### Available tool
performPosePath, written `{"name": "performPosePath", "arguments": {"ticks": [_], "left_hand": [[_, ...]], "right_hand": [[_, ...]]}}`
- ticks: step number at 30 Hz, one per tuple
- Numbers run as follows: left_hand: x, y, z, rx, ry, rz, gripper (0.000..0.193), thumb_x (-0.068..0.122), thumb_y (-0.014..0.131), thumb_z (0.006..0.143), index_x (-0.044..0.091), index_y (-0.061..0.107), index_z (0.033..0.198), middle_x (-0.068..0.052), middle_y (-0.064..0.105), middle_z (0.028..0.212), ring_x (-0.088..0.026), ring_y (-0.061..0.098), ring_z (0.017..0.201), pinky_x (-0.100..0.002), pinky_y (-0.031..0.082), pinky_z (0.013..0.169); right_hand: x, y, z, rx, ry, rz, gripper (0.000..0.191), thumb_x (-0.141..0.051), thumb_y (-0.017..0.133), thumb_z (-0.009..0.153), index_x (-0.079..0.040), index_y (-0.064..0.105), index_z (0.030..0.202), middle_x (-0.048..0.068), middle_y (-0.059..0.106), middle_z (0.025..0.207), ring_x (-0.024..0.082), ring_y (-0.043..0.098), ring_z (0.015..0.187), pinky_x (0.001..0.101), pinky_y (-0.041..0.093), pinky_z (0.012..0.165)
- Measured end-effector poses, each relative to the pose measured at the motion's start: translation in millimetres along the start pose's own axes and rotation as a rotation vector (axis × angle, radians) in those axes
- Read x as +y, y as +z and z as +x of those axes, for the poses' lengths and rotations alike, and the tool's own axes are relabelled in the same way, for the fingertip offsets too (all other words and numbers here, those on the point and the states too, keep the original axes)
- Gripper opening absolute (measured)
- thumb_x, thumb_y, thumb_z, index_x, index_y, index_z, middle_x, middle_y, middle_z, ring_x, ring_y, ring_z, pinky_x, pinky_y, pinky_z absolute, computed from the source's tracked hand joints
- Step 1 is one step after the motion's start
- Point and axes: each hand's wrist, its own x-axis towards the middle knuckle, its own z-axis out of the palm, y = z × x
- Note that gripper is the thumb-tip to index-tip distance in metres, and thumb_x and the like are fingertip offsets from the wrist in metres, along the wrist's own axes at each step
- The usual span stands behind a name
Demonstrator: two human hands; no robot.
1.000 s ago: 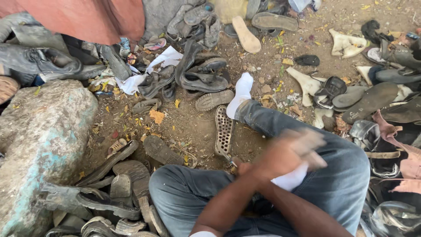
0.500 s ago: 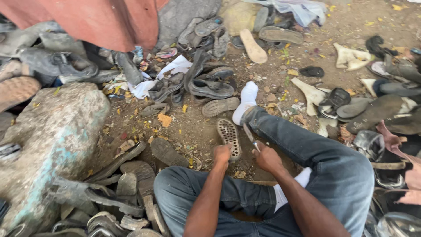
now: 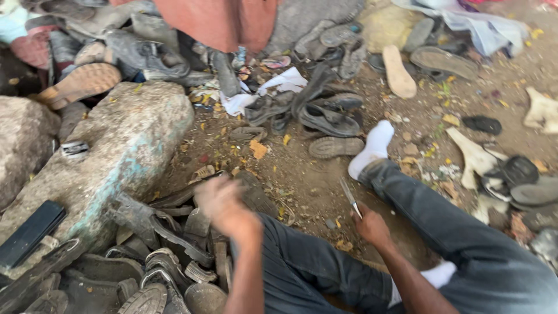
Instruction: The person sits on the ground and uses a knife to scrape and separate the sole from the upper of several worn shoes. They handle each shoe one at a time, prying at the seam and removing parts of the sole before setting the shoe aside.
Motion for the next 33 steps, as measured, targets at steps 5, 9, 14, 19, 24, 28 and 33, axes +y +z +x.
{"name": "performPosePath", "arguments": {"ticks": [5, 9, 14, 19, 24, 28, 33], "left_hand": [[-125.5, 56.9, -39.8, -0.706, -0.501, 0.338, 0.030, 0.028, 0.074, 0.090, 0.006, 0.074, 0.111, -0.011, 0.075, 0.109, -0.023, 0.071, 0.102, -0.036, 0.056, 0.088], [-211.2, 97.0, -15.6, -1.126, -0.161, 1.061, 0.044, 0.042, 0.058, 0.098, 0.003, 0.071, 0.114, -0.020, 0.071, 0.111, -0.033, 0.069, 0.102, -0.046, 0.053, 0.089], [-262.0, 97.4, 43.2, -0.857, 0.369, 1.306, 0.052, 0.036, 0.056, 0.094, 0.006, 0.055, 0.137, -0.027, 0.050, 0.139, -0.045, 0.043, 0.132, -0.058, 0.037, 0.104], [-295.4, 80.8, 68.1, -0.792, -0.156, 1.269, 0.073, 0.028, 0.058, 0.094, 0.008, 0.032, 0.159, -0.032, 0.012, 0.166, -0.054, 0.003, 0.150, -0.066, 0.014, 0.114], [-314.4, 73.4, 61.4, -0.824, -0.176, 1.342, 0.037, 0.019, 0.056, 0.101, 0.013, 0.057, 0.137, -0.020, 0.023, 0.170, -0.054, 0.011, 0.157, -0.063, 0.023, 0.128], [-298.0, 75.4, 43.6, -0.997, 0.086, 1.321, 0.034, 0.013, 0.057, 0.098, 0.010, 0.058, 0.132, -0.026, 0.022, 0.167, -0.051, 0.012, 0.156, -0.060, 0.032, 0.114], [-249.3, 73.9, -5.5, -1.414, 0.369, 1.137, 0.036, 0.005, 0.059, 0.091, 0.003, 0.059, 0.127, -0.031, 0.019, 0.167, -0.048, 0.013, 0.158, -0.047, 0.046, 0.101]], "right_hand": [[2.5, 9.6, -9.3, -0.054, 0.022, 0.052, 0.042, -0.037, 0.059, 0.096, -0.017, 0.061, 0.133, 0.025, 0.070, 0.112, 0.046, 0.064, 0.111, 0.0530, 0.052, 0.090], [13.6, 23.9, -11.0, -0.108, 0.056, 0.018, 0.040, -0.039, 0.060, 0.096, -0.016, 0.067, 0.128, 0.023, 0.074, 0.109, 0.043, 0.070, 0.108, 0.0498, 0.054, 0.089], [19.8, 45.1, -5.6, -0.171, 0.130, 0.008, 0.042, -0.042, 0.064, 0.096, -0.013, 0.071, 0.124, 0.021, 0.075, 0.111, 0.040, 0.073, 0.107, 0.0469, 0.056, 0.091], [16.3, 48.8, -12.4, -0.252, 0.196, 0.001, 0.046, -0.044, 0.059, 0.095, -0.020, 0.066, 0.133, 0.019, 0.075, 0.114, 0.038, 0.071, 0.109, 0.0476, 0.053, 0.094], [7.0, 45.9, -19.1, -0.285, 0.201, 0.061, 0.047, -0.044, 0.058, 0.095, -0.018, 0.065, 0.133, 0.020, 0.075, 0.108, 0.038, 0.072, 0.103, 0.0474, 0.054, 0.090], [0.8, 46.9, -12.7, -0.250, 0.203, 0.067, 0.045, -0.045, 0.058, 0.096, -0.017, 0.066, 0.130, 0.021, 0.075, 0.100, 0.037, 0.074, 0.094, 0.0481, 0.054, 0.086], [-3.0, 34.0, 1.2, 0.038, 0.101, 0.165, 0.039, -0.043, 0.060, 0.097, -0.015, 0.071, 0.121, 0.023, 0.073, 0.091, 0.038, 0.073, 0.086, 0.0468, 0.054, 0.079]]}}
